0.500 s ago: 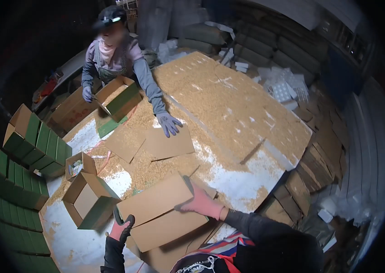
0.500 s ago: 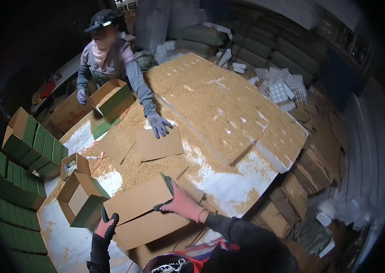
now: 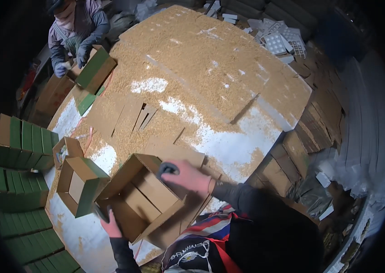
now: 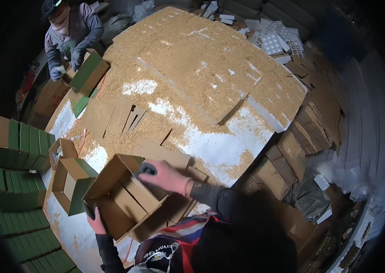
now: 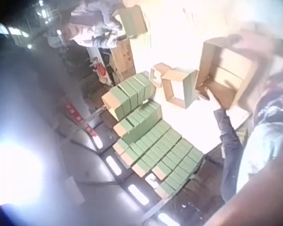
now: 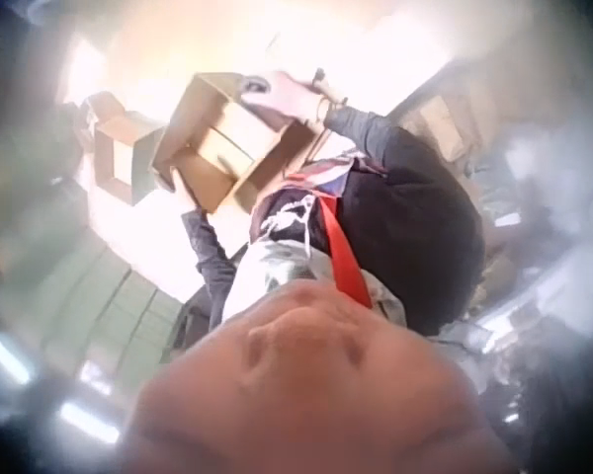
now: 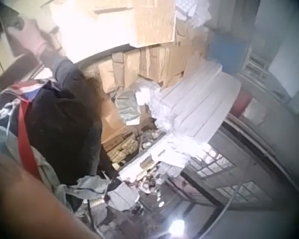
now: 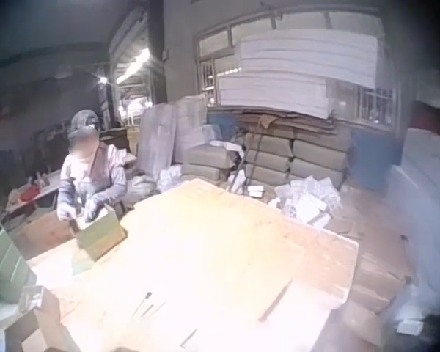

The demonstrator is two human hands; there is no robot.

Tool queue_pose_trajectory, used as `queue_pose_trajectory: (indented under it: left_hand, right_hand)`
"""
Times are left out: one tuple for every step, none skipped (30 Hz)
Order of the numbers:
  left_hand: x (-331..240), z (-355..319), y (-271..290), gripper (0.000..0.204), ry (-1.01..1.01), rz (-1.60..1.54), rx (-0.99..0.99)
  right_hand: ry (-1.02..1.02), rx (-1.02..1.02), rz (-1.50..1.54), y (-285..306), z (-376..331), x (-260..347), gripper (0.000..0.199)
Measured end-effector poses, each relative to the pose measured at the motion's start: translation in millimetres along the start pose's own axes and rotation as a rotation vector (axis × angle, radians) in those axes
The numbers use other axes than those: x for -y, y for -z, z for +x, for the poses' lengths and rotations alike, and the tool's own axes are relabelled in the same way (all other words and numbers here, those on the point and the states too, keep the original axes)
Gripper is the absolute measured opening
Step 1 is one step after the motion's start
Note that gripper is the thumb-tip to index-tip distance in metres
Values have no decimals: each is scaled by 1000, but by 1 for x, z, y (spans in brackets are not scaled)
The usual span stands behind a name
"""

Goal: The person folds cardboard boxes, inserts styrofoam trays filled with husks, adds small packets, places cardboard dividers over them, and closes and stacks the packed boxes by hand.

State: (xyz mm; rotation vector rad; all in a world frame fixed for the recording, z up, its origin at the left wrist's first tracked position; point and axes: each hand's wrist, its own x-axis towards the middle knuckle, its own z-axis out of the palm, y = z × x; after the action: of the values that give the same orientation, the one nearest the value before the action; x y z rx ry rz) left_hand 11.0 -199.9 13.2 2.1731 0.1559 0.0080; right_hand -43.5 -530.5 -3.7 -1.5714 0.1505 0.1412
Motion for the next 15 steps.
queue_pose_trajectory:
  left_hand:
    - [14, 10, -12, 49, -28, 211, -43]
    - [32, 17, -14, 50, -26, 156, -68]
    - [29, 20, -14, 51, -6, 131, -55]
    - [25, 19, -11, 52, 20, 107, -42]
    - [26, 19, -5, 52, 24, 122, -51]
    - [27, 17, -3, 53, 45, 101, -66]
    - [27, 15, -4, 55, 65, 75, -79]
    - [27, 14, -2, 55, 65, 80, -92]
    - [27, 17, -4, 54, 112, 94, -110]
    - [28, 19, -6, 54, 158, 107, -127]
    - [34, 18, -4, 54, 153, 108, -126]
    - [42, 15, 1, 55, 176, 208, -187]
    - [47, 19, 3, 55, 191, 304, -234]
    - [40, 21, -1, 56, 196, 263, -175]
    - [41, 16, 5, 54, 245, 355, -239]
  right_hand:
    - [83, -181, -203, 20, 10, -11, 46]
    - [177, -375, -410, 52, 19, -26, 49]
    - [157, -493, -828, 85, 25, -57, 54]
    - [155, -459, -1223, 115, 27, -85, 59]
    - [94, -283, -1303, 138, 24, -107, 64]
    - [184, -163, -1448, 155, 24, -134, 66]
    - [202, -154, -1432, 169, 31, -151, 67]
    - [217, -147, -1416, 176, 40, -163, 68]
    - [268, -237, -1381, 178, 55, -162, 67]
    - [273, -242, -1382, 182, 78, -160, 67]
    - [319, -234, -1392, 184, 106, -153, 65]
    - [361, -231, -1399, 185, 135, -146, 63]
    - [404, -273, -1413, 188, 166, -141, 61]
    - [432, -321, -1438, 196, 194, -139, 59]
    - [433, -327, -1442, 193, 228, -141, 57]
